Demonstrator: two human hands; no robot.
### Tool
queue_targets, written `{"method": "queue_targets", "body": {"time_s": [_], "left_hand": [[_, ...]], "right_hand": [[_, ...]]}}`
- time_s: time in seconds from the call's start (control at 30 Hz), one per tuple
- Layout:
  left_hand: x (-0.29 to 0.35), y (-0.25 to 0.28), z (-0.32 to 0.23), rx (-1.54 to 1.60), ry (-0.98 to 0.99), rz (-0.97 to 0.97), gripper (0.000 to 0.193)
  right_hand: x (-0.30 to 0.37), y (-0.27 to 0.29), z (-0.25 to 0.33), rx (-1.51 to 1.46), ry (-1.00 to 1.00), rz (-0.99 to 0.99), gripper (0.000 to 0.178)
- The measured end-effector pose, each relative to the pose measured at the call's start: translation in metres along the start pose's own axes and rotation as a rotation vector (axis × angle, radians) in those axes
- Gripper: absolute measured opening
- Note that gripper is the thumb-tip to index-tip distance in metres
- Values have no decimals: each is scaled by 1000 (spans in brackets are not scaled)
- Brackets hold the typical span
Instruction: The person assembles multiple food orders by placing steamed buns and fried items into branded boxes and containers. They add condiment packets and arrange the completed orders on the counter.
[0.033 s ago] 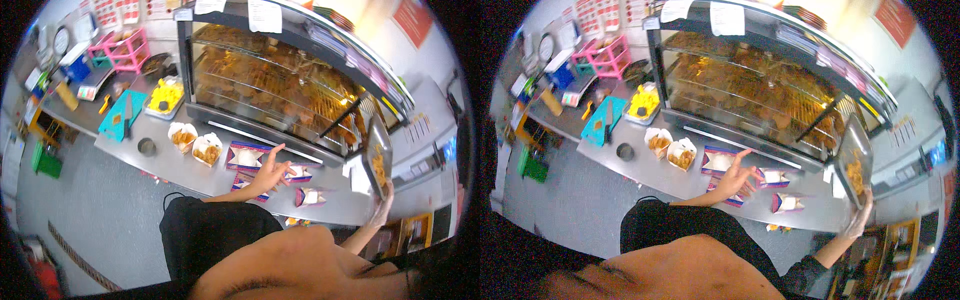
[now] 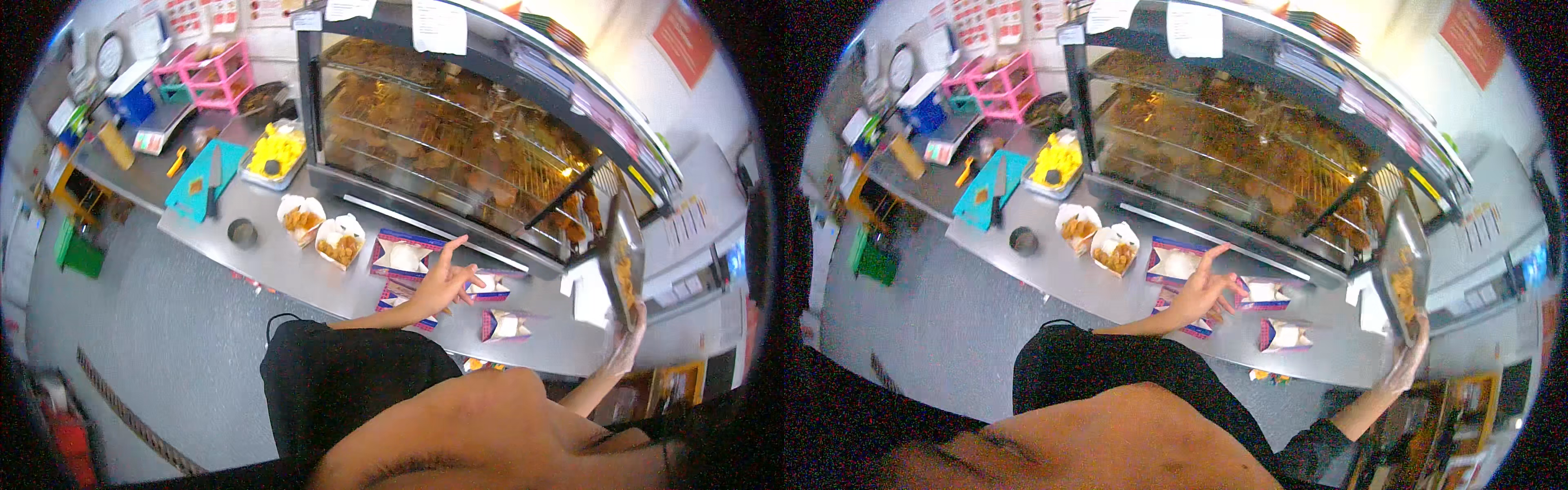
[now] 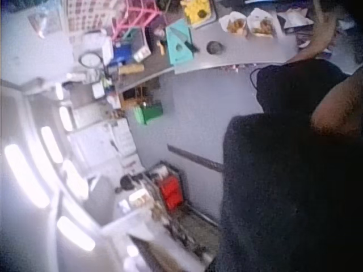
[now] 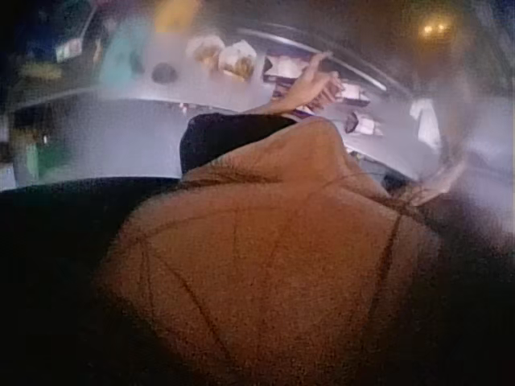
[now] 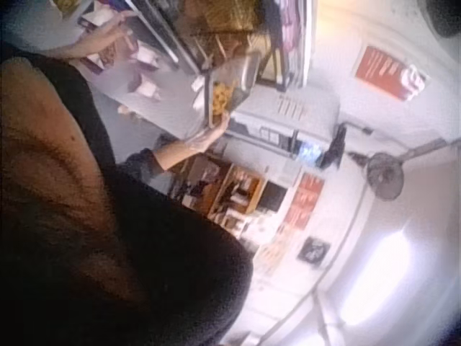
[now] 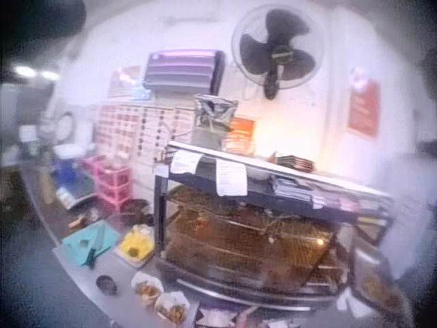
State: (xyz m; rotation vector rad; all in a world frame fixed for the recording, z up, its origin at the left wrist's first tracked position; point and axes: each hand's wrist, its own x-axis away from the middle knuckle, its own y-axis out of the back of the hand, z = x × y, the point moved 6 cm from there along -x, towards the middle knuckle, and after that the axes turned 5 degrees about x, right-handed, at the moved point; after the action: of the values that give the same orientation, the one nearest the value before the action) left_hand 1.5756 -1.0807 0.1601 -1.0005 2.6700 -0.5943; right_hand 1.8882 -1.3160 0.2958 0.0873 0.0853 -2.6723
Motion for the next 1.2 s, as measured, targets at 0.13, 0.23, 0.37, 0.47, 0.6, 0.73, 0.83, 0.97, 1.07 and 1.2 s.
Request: {"method": "queue_targets", "body": {"time_s": [0.13, 0.23, 0.37, 0.47, 0.6, 0.73, 0.83, 0.97, 1.07, 1.2], "left_hand": [[-4, -3, -12, -78, -75, -146, 61], [-1, 3, -3, -45, -232, -239, 60], [23, -1, 4, -97, -213, -487, 60], [41, -5, 21, -17, -248, -594, 60], [57, -10, 43, -19, -288, -694, 59], [76, -16, 45, -40, -283, -794, 58], [95, -11, 44, -91, -265, -918, 58], [112, 5, 45, -151, -296, -1007, 57], [116, 20, 33, -201, -284, -1042, 56], [116, 78, 8, -247, -339, -1076, 55]], "right_hand": [[-110, 48, -22, 39, 23, 79, 56], [-129, 35, -8, 89, 63, 226, 55], [-185, 31, -13, 78, 74, 275, 38], [-213, 0, -16, -20, -51, 376, 37], [-270, -31, -20, -52, -62, 472, 39], [-324, -47, -43, -233, -128, 479, 45], [-292, -80, -34, -479, -54, 340, 49], [-245, -102, -43, -476, 133, 153, 54], [-234, -116, -52, -303, 346, -127, 60], [-263, -103, -39, 748, 638, -828, 70]]}}
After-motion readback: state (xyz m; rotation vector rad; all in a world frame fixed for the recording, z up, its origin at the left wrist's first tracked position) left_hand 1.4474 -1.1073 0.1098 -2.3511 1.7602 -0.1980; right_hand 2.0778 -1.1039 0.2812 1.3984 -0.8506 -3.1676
